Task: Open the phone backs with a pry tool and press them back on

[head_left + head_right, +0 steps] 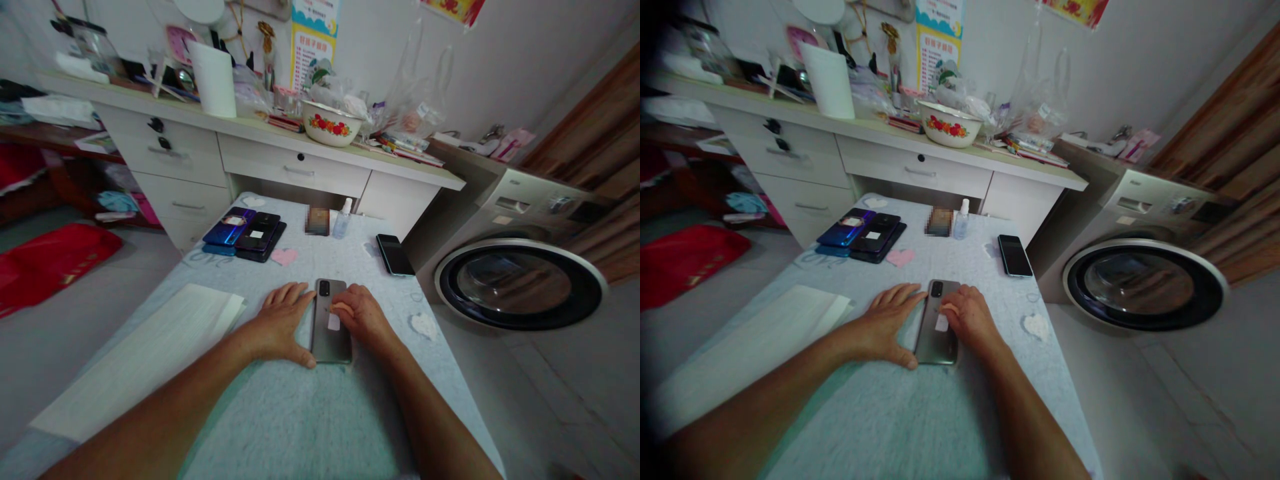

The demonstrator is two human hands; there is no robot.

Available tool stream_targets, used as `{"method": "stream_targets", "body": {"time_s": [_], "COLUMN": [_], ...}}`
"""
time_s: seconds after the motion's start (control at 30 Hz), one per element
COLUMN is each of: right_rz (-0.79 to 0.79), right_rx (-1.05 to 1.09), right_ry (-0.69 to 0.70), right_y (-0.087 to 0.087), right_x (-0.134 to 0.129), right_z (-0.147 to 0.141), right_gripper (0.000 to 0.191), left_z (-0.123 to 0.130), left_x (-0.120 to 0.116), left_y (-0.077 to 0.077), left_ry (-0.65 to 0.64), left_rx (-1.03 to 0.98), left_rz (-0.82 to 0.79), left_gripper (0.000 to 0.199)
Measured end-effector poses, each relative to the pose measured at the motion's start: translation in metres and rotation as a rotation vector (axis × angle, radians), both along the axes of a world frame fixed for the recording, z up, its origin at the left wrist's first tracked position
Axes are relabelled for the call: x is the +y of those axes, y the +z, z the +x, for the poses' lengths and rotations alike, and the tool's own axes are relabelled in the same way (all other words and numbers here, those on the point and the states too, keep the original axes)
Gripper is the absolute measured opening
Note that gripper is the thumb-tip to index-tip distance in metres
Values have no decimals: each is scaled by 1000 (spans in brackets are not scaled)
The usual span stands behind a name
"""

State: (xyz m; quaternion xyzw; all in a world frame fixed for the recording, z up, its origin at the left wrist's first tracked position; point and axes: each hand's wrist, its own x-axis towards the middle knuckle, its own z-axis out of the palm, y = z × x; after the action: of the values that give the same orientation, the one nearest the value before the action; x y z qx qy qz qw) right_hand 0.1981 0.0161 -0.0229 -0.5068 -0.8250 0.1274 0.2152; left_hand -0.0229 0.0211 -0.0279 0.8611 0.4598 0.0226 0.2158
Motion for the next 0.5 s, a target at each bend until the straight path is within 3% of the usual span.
{"method": "stream_targets", "body": {"time_s": [0.17,0.5], "right_rz": [31,-6], "right_rx": [13,16], "right_ry": [-63,125], "right_y": [-6,4], "right_x": [5,-4], "right_z": [-7,-18], "right_gripper": [12,10], "left_z": [1,0], "left_x": [-1,-2], "left_y": [2,0], "left_ry": [5,11], "left_rx": [27,25], "left_rz": [1,3], "left_gripper": [129,129]}}
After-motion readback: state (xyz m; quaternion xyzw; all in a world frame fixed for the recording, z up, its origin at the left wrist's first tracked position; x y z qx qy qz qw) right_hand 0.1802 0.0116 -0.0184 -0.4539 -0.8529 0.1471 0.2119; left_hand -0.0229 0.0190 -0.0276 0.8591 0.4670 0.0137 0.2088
